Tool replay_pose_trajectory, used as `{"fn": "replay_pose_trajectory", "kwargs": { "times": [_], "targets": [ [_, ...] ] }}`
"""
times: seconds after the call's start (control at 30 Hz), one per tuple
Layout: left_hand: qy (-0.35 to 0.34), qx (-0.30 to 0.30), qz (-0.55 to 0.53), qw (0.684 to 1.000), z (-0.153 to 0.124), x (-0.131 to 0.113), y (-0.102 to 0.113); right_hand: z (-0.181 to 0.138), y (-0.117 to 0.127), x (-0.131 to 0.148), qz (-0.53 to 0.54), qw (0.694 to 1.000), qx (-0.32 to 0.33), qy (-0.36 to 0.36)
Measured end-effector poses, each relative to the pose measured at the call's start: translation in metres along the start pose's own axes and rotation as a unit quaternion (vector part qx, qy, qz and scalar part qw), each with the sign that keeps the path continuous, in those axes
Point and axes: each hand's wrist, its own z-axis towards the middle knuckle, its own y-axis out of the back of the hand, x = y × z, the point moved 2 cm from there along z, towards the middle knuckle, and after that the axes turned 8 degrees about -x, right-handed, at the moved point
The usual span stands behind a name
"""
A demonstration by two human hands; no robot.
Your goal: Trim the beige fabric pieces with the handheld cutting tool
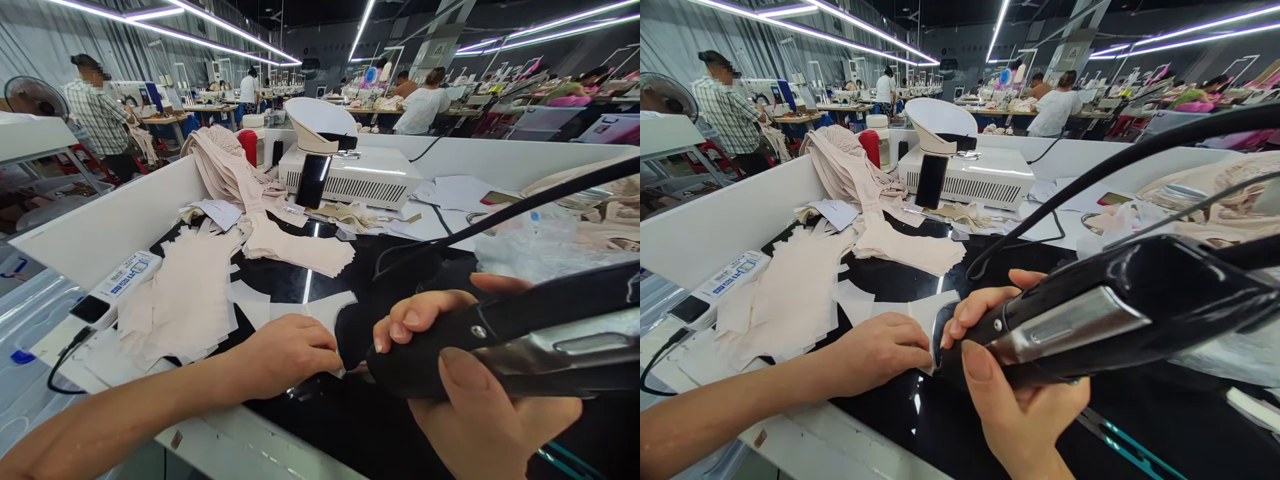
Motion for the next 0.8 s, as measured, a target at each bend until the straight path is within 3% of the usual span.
{"fn": "replay_pose_trajectory", "kwargs": {
  "times": [0.2,0.8],
  "targets": [
    [0.002,0.036,0.041,0.999,0.001,-0.001,0.001,0.000,-0.002,-0.001,0.005,1.000,-0.001,-0.006],
    [-0.071,0.030,0.080,0.994,0.000,0.001,0.011,0.000,0.004,0.001,-0.025,0.999,0.010,-0.019]
  ]
}}
